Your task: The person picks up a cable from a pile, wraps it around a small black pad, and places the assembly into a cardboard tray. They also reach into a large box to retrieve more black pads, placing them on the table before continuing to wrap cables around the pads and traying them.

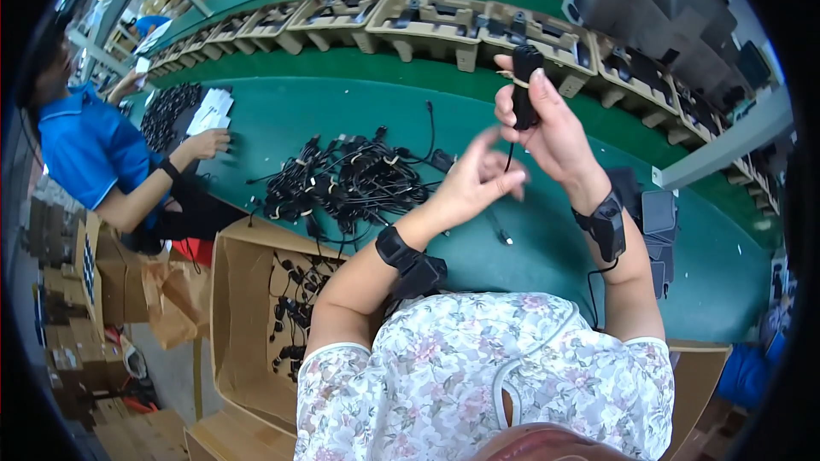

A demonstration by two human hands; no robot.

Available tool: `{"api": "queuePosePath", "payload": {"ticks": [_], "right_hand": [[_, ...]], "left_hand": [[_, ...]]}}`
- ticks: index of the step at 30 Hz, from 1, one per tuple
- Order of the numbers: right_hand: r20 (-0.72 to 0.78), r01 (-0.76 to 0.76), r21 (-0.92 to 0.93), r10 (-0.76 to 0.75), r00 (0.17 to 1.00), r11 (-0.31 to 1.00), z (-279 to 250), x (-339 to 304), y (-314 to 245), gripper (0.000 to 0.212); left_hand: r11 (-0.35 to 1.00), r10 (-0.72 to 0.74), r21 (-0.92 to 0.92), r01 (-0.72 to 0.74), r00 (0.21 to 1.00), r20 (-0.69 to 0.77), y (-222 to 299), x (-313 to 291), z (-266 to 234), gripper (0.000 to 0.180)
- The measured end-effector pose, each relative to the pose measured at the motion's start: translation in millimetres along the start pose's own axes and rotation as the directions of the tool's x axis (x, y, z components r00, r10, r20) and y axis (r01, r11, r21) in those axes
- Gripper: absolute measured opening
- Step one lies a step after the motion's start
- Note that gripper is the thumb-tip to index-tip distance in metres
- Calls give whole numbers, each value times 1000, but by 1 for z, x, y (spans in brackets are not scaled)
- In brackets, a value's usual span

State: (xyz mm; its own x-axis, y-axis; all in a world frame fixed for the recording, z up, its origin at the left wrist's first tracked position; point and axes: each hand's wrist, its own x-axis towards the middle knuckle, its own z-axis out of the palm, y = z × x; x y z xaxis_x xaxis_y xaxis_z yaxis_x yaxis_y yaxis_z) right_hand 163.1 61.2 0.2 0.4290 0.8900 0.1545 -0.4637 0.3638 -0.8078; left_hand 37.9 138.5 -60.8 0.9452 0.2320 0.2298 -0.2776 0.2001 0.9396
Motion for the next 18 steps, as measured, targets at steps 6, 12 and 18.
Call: {"api": "queuePosePath", "payload": {"ticks": [6,12,18], "right_hand": [[193,-96,-56,106,975,994,-29,-22,-20,36],[497,491,-868,-159,853,-77,-20,-58,5,35],[313,312,-950,-56,948,-31,-35,-70,-15,32]], "left_hand": [[911,-407,46,410,878,253,-15,-12,-10,22],[936,-340,-66,346,936,89,-8,-13,-4,17],[957,-291,24,290,954,68,-17,-9,-7,18]]}}
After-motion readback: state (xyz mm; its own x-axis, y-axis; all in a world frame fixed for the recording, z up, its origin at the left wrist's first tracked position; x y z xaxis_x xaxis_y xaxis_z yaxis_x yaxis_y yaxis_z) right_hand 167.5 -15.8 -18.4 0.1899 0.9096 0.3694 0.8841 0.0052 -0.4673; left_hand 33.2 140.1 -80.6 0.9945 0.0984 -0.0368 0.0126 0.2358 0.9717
